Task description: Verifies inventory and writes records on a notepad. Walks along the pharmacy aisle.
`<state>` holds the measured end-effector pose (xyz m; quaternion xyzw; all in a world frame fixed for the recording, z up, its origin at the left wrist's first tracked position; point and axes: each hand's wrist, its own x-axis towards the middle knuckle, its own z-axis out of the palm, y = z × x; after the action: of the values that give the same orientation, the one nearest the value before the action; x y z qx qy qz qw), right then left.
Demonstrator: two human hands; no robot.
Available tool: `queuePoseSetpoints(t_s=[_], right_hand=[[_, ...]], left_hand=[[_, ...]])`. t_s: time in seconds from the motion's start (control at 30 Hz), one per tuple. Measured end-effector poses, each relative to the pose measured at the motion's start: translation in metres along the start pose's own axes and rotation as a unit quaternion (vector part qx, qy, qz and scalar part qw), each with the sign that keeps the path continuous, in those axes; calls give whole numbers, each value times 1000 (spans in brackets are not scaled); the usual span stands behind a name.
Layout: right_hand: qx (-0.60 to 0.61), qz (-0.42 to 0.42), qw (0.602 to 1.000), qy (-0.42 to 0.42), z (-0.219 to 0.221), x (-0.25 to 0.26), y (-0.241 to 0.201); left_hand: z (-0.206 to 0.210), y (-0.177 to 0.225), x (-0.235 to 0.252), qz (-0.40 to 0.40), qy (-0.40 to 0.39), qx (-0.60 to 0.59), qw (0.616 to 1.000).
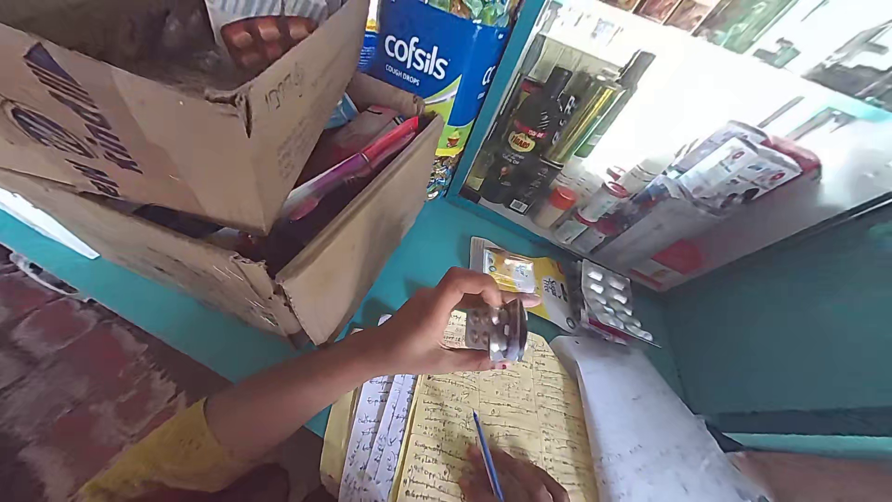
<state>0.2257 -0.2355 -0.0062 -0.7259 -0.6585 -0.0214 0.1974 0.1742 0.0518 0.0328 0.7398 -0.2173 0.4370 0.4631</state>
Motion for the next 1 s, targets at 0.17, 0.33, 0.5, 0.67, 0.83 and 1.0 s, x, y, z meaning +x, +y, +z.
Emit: queuePoseSetpoints(t_s=[0.17, 0.33, 0.5, 0.67, 0.83, 1.0], right_hand=[[-2, -2, 1000, -4, 0, 0, 0], [2, -1, 1000, 6, 1, 1, -1], [1, 0, 1000, 5, 0, 0, 0], [2, -3, 1000, 7, 1, 0, 0], [-3, -3, 1000, 7, 1, 0, 0], [-7, -5, 1000, 6, 0, 0, 0]], left_hand=[[3, 5, -1, 15, 32, 145, 989], [7, 11, 0, -20, 66, 315, 946], [9, 12, 1, -30, 74, 263, 962], [6, 11, 0, -13, 73, 132, 989], [5, 11, -1, -12, 67, 89, 994], [4, 9, -2, 0, 75, 86, 993]])
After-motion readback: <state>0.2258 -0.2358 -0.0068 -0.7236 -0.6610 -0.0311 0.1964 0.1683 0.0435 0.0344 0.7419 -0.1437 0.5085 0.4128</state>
